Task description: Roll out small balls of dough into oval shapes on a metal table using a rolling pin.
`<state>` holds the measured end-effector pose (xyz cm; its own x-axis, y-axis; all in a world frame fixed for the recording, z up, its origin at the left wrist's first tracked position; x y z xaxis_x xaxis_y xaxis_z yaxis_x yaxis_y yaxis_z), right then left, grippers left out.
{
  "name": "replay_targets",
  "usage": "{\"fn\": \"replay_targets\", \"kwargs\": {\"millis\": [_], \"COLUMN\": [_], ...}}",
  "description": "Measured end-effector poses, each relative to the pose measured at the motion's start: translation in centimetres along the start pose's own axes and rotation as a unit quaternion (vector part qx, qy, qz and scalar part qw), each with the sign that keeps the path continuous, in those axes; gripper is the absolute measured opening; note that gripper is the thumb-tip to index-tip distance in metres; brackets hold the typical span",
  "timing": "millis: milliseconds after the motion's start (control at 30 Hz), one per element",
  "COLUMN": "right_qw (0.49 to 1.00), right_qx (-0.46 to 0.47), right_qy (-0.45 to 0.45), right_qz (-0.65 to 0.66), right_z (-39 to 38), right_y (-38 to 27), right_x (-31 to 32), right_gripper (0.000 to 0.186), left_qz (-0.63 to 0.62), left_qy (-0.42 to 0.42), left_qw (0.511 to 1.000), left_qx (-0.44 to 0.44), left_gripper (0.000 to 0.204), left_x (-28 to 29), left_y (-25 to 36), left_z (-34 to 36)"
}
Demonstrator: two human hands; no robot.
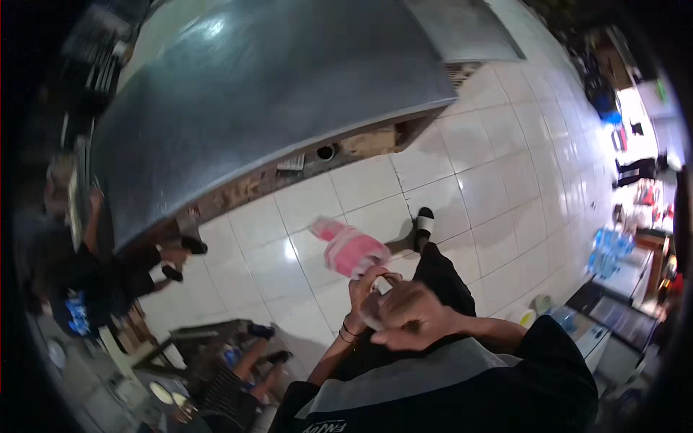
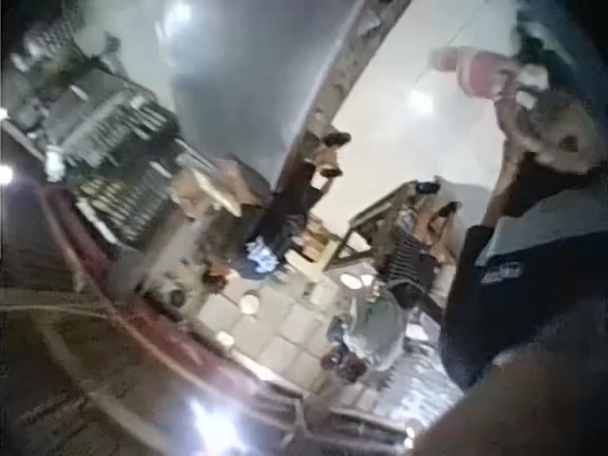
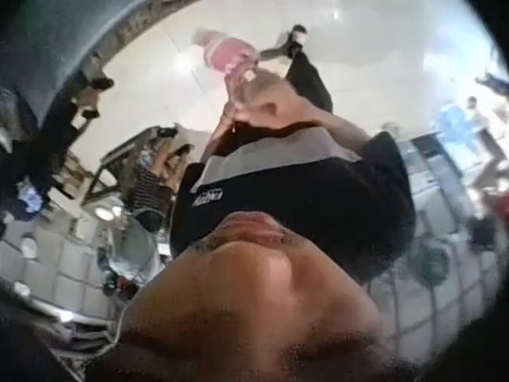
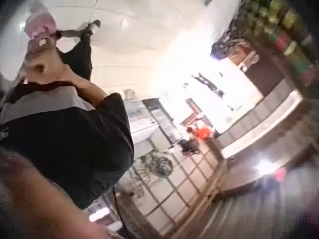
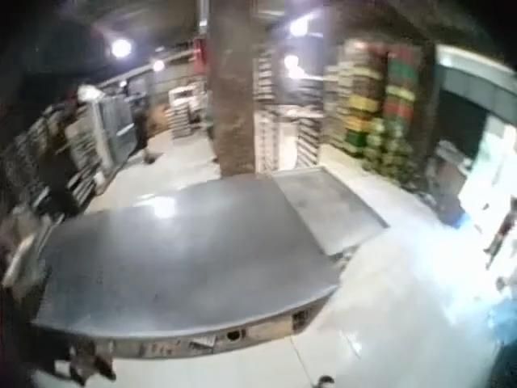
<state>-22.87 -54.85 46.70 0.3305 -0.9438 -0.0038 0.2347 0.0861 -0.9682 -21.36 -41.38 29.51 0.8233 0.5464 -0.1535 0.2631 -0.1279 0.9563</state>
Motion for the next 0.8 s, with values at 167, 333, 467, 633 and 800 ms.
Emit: {"fn": "replay_targets", "kwargs": {"millis": [167,333,467,633,800], "right_qw": [0.875,0.820,0.836,0.838,0.913], "right_qx": [-0.017,0.112,0.048,-0.035,0.044], "right_qy": [0.416,0.476,0.512,0.493,0.341], "right_qz": [0.247,0.296,0.190,0.230,0.218], "right_z": [-17.5,-30.6,-36.8,-39.8,-38.2], "right_y": [-3.5,-6.7,-8.4,-14.7,-20.9], "right_x": [15.0,24.4,31.7,40.3,54.7], "right_gripper": [0.028,0.040,0.043,0.041,0.031], "left_qz": [0.324,0.159,0.096,0.079,-0.092], "left_qy": [-0.163,-0.283,-0.345,-0.311,-0.281], "left_qw": [0.905,0.942,0.929,0.942,0.955], "left_qx": [-0.222,-0.089,-0.093,-0.102,0.031], "left_gripper": [0.064,0.086,0.095,0.105,0.084], "left_x": [-14.7,-30.5,-41.9,-48.2,-49.1], "left_y": [4.3,6.4,10.6,15.0,14.3], "left_z": [9.1,20.2,26.6,32.1,42.8]}}
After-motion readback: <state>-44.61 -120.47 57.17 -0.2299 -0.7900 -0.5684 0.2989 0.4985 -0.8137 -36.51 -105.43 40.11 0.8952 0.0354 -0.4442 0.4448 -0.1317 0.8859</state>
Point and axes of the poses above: each hand's wrist, its own z-axis towards the middle knuckle, its own x-axis out of the back of the hand, y = z × x, the point moved 5 cm from there along z, towards the middle knuckle, and after that the axes turned 9 degrees about -y, right-handed, at the moved point
